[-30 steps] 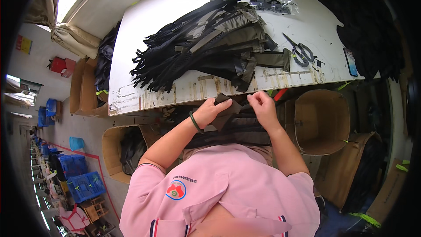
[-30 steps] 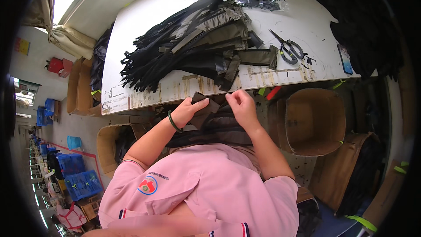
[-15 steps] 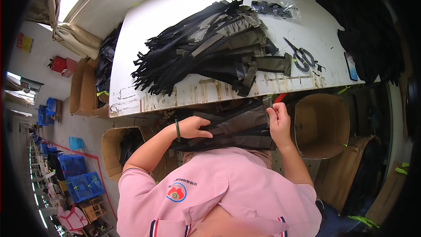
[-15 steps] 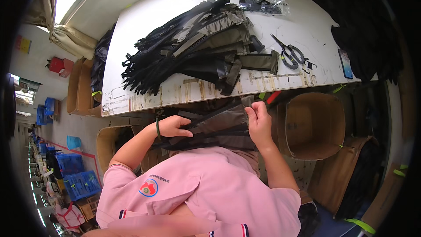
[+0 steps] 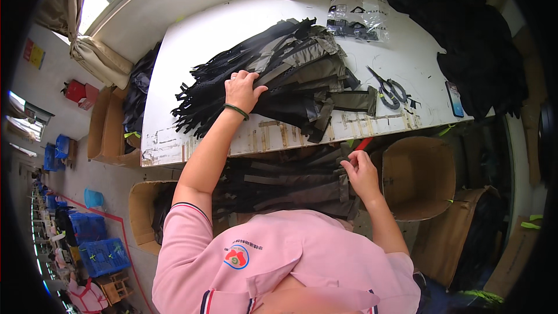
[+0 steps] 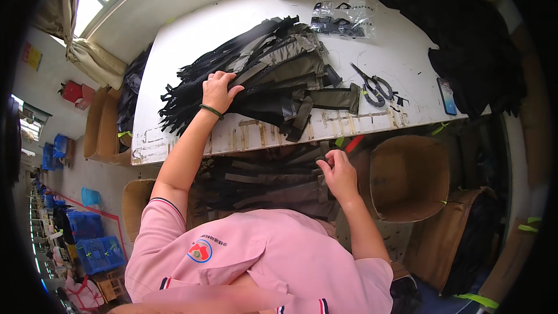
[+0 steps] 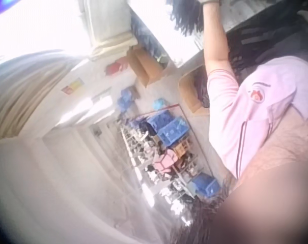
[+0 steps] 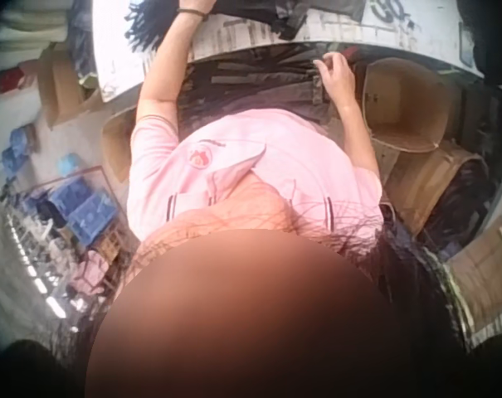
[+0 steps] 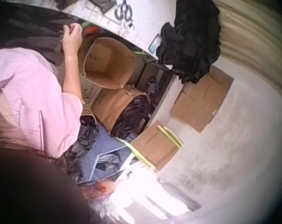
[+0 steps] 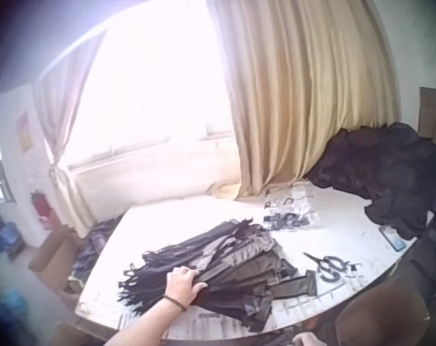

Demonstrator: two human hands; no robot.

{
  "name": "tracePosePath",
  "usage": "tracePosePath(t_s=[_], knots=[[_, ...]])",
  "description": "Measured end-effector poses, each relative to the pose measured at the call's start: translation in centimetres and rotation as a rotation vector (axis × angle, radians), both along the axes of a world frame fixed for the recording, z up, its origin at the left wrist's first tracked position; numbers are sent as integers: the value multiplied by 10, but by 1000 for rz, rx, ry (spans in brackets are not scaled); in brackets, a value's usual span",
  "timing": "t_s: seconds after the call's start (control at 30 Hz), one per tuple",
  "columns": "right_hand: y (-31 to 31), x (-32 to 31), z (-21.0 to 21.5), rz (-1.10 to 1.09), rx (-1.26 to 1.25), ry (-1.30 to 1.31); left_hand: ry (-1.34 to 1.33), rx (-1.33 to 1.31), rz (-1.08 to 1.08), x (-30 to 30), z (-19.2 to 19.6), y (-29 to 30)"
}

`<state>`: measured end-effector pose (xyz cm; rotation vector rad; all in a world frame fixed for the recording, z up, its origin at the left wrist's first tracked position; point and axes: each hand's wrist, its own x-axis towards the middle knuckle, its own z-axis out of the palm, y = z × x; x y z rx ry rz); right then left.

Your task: Inspecting and organizing black fabric webbing straps at a workbench.

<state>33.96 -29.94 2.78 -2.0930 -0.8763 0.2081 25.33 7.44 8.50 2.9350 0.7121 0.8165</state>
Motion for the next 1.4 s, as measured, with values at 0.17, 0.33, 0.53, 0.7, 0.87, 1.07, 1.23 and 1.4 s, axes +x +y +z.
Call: tracePosePath(t_s=[0.17,0.33,0.53,0.7,0.87,1.07,1.23,1.4], knots=[[43,2,12,146,231,208,-121,-44,-120,2,6,-10],[87,-5,11,243,329,603,-78,-5,-121,-7,-6,1],[97,-17,5,429,235,631,-154,-29,-172,-15,-1,12],[91,3,17,343,614,1130,-262,-563,-340,-45,38,-45],[90,38,5,39,990,1544,180,-1473,-529,-107,22,-88],[65,-11,-5,-92,884,1180,672,-1356,-643,-125,-24,-99],[60,-51,-2,81,631,733,57,-1689,-549,-61,-66,-144],[42,-36,24,60,117,-421,-173,-1658,-411,-34,-70,-173]])
